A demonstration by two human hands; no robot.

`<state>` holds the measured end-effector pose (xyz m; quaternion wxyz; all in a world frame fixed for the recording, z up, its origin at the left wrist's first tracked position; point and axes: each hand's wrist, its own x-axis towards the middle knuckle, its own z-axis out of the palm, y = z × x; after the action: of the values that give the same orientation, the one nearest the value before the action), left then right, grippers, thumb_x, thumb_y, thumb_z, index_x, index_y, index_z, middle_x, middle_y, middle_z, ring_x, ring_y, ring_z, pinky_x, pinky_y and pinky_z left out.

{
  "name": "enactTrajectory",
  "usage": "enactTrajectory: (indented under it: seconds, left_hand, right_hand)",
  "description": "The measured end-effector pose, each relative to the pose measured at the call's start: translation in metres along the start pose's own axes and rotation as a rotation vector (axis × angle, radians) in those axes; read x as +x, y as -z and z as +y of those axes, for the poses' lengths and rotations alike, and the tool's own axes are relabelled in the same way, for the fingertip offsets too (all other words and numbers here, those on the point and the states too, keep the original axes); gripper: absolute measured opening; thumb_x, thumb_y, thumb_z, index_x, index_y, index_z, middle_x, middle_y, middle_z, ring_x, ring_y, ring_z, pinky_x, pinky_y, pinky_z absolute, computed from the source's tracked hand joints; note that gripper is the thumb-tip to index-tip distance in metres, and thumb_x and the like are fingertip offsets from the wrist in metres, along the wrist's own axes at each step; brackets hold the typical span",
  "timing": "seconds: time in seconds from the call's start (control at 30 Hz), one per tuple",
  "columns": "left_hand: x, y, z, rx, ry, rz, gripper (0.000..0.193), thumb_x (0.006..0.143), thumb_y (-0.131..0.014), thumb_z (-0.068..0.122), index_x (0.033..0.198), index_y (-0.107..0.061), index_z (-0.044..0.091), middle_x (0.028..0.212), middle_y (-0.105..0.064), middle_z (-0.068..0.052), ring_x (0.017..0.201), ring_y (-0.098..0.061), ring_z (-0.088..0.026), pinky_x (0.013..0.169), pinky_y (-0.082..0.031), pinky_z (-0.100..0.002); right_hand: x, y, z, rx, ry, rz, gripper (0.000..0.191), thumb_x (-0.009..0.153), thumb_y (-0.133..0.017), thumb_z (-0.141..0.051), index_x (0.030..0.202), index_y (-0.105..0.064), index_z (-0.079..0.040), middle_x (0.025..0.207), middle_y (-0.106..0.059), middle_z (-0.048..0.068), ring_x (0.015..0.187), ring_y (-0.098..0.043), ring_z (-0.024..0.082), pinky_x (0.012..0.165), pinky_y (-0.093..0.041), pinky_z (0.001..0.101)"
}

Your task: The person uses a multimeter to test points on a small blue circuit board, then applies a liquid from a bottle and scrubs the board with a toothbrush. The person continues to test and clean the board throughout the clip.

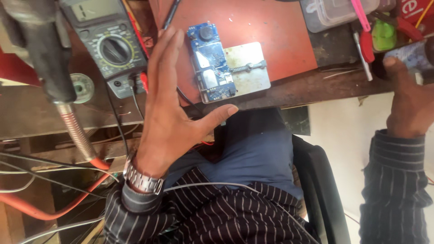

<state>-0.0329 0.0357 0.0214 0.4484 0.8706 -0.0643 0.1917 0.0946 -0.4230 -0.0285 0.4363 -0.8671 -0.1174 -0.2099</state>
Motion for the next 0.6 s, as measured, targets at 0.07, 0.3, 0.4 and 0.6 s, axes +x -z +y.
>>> enactTrajectory:
  seconds: [0.07,0.3,0.4,0.6]
  left_hand:
    - [0.002,-0.002,-0.005,-0.015,0.012,-0.020,0.118,0.081,-0.100,0.036,0.163,-0.022,0.003,0.166,-0.026,-0.021,0.162,-0.027,-0.037,0.135,-0.032,-0.045]
    - [0.010,-0.008,-0.016,-0.029,0.001,-0.059,0.122,0.079,-0.100,0.037,0.164,-0.020,0.001,0.170,-0.026,-0.023,0.162,-0.028,-0.039,0.135,-0.032,-0.045]
    - [0.014,-0.014,-0.021,0.012,-0.035,-0.066,0.123,0.079,-0.099,0.042,0.163,-0.020,-0.001,0.170,-0.025,-0.024,0.162,-0.026,-0.040,0.135,-0.028,-0.047]
    - [0.016,-0.022,-0.027,0.063,-0.040,-0.051,0.123,0.079,-0.095,0.051,0.163,-0.021,-0.002,0.169,-0.027,-0.025,0.162,-0.023,-0.040,0.134,-0.022,-0.051]
  right_hand:
    - [-0.002,0.002,0.008,0.035,-0.077,-0.008,0.027,0.112,-0.071,-0.001,0.134,-0.061,0.009,0.129,-0.068,0.014,0.114,-0.067,0.021,0.106,-0.056,0.0324]
    - [0.000,-0.010,-0.033,-0.566,0.338,-0.059,0.021,0.112,-0.063,-0.003,0.129,-0.063,0.009,0.114,-0.070,0.015,0.099,-0.068,0.022,0.092,-0.055,0.0323]
    - [0.023,-0.036,-0.061,-0.796,0.565,-0.025,0.021,0.112,-0.060,-0.004,0.127,-0.064,0.009,0.108,-0.071,0.015,0.092,-0.068,0.022,0.085,-0.055,0.0322]
    - [0.084,-0.088,-0.074,-0.582,0.568,-0.103,0.015,0.107,-0.065,-0.008,0.105,-0.063,0.006,0.094,-0.066,0.017,0.086,-0.068,0.031,0.074,-0.051,0.0360]
